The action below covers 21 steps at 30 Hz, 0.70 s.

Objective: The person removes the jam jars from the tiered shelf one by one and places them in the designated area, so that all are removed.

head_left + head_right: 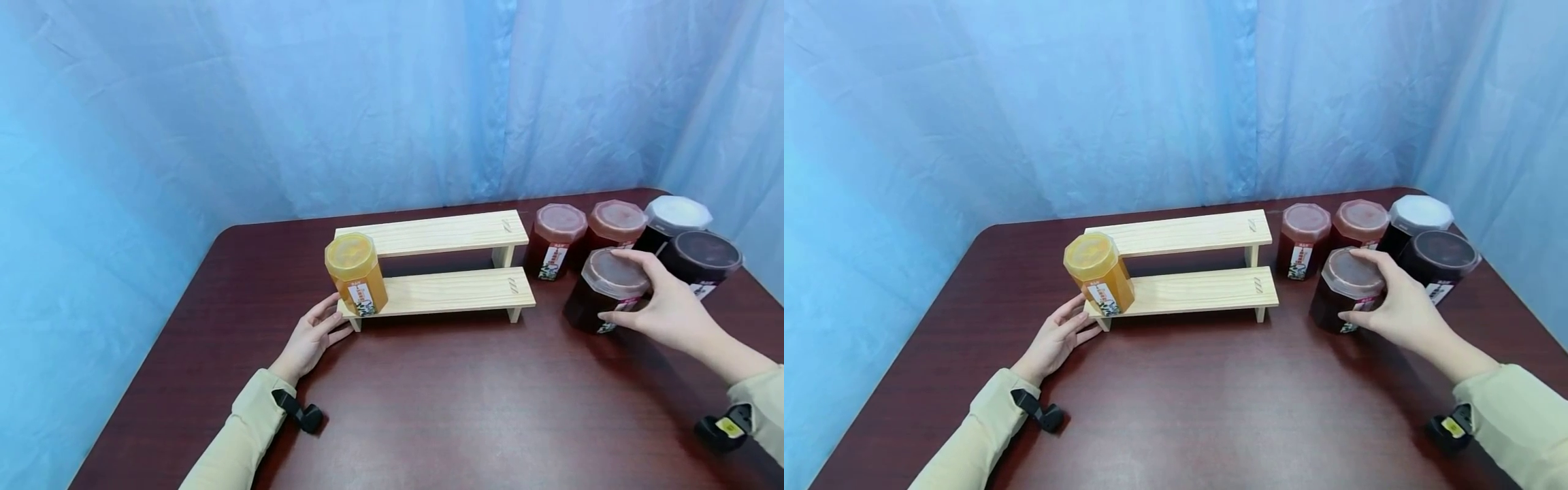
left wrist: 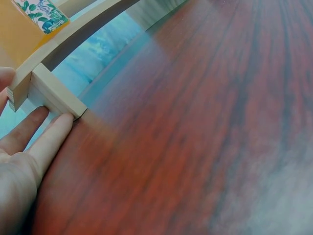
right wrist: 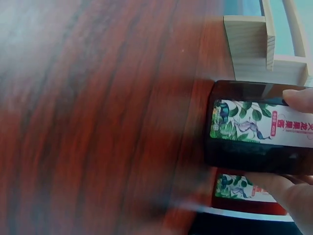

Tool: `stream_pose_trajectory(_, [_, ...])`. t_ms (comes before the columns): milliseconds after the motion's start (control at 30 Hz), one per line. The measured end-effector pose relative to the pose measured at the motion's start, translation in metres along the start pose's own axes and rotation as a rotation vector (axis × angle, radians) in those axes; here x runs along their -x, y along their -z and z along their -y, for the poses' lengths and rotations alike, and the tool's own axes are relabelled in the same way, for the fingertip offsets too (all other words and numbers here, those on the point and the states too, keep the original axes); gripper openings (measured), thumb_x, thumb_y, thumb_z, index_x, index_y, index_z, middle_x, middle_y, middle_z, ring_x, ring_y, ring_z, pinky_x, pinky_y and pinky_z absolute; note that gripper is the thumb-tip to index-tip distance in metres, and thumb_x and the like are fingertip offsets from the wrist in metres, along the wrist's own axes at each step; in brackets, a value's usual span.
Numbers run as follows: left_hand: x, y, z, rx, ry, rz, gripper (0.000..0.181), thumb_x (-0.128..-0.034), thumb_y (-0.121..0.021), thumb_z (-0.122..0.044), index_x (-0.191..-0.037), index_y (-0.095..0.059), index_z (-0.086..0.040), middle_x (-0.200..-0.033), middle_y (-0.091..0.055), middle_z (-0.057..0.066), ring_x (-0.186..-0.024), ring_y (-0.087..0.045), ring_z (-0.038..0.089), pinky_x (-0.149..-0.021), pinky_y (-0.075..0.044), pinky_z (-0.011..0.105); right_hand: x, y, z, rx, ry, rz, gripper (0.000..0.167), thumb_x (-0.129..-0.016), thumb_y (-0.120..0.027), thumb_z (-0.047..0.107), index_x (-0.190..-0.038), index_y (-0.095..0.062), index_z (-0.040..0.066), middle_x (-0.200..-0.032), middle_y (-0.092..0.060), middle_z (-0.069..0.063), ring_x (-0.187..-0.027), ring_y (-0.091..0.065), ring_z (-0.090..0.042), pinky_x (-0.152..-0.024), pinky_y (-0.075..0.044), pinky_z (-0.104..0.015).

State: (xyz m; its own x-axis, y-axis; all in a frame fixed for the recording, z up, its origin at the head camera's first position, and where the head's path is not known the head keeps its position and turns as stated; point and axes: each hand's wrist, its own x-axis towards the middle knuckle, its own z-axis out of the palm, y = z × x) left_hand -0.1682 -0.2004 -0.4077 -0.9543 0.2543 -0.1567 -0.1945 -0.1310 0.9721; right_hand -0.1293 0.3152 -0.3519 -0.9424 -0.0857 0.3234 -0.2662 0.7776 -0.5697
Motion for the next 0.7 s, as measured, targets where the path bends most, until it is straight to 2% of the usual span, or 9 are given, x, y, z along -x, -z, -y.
stream_pose_trajectory(167, [0.001, -0.001, -0.001, 0.007, 0.005, -0.001, 0.054, -0.1004, -0.042, -0.007, -0.15, -0.021, -0.005, -0.149, -0.027, 0.021, -0.122, -0.048, 0.022, -0.1, -0.046, 0.041, 0.0, 0.003, 0.002, 0.061, 0.011, 0.026, 0.095, -0.058, -0.09, 0.014, -0.138, -0.04, 0.008, -0.097, -0.061, -0.024, -0.058, -0.048, 0.006, -0.054, -0.034, -0.01])
stream_pose_trajectory(233, [0.001, -0.001, -0.002, 0.006, 0.006, 0.001, 0.055, -0.1004, -0.042, -0.006, -0.15, -0.02, -0.005, -0.149, -0.027, 0.022, -0.121, -0.049, 0.021, -0.1, -0.046, 0.041, 0.001, 0.005, 0.003, 0.106, 0.03, 0.02, 0.095, -0.058, -0.091, 0.015, -0.138, -0.041, 0.009, -0.096, -0.061, -0.023, -0.06, -0.052, 0.0, -0.056, -0.036, -0.013])
stream_pose_trajectory(333, [-0.001, -0.001, -0.003, 0.003, 0.006, 0.003, 0.056, -0.1002, -0.042, -0.007, -0.151, -0.019, -0.005, -0.149, -0.027, 0.022, -0.118, -0.052, 0.019, -0.101, -0.044, 0.042, 0.002, 0.007, 0.005, 0.181, 0.052, 0.0, 0.096, -0.058, -0.09, 0.015, -0.14, -0.04, 0.01, -0.099, -0.056, -0.027, -0.078, -0.057, -0.021, -0.065, -0.046, -0.031])
stream_pose_trajectory(433, [-0.001, -0.001, -0.004, 0.003, 0.004, 0.005, 0.056, -0.1001, -0.043, -0.007, -0.151, -0.019, -0.005, -0.149, -0.027, 0.022, -0.115, -0.053, 0.017, -0.102, -0.044, 0.043, 0.003, 0.008, 0.006, 0.256, 0.065, -0.024, 0.099, -0.057, -0.089, 0.014, -0.142, -0.039, 0.012, -0.096, -0.053, -0.03, -0.086, -0.05, -0.039, -0.063, -0.043, -0.05])
stream_pose_trajectory(500, [0.0, -0.001, -0.004, 0.007, 0.006, 0.0, 0.056, -0.1, -0.044, -0.008, -0.151, -0.021, -0.006, -0.149, -0.027, 0.021, -0.115, -0.053, 0.016, -0.101, -0.045, 0.042, 0.003, 0.008, 0.007, 0.289, 0.068, -0.034, 0.1, -0.056, -0.089, 0.014, -0.142, -0.039, 0.013, -0.092, -0.054, -0.031, -0.082, -0.051, -0.04, -0.059, -0.044, -0.053])
stream_pose_trajectory(700, [0.002, -0.001, -0.004, 0.015, 0.016, 0.0, 0.055, -0.1003, -0.043, -0.008, -0.15, -0.021, -0.006, -0.149, -0.027, 0.021, -0.123, -0.047, 0.02, -0.1, -0.045, 0.041, 0.001, 0.013, 0.012, 0.368, 0.073, -0.037, 0.1, -0.056, -0.089, 0.017, -0.142, -0.039, 0.014, -0.072, -0.059, -0.023, -0.059, -0.054, -0.03, -0.046, -0.042, -0.048])
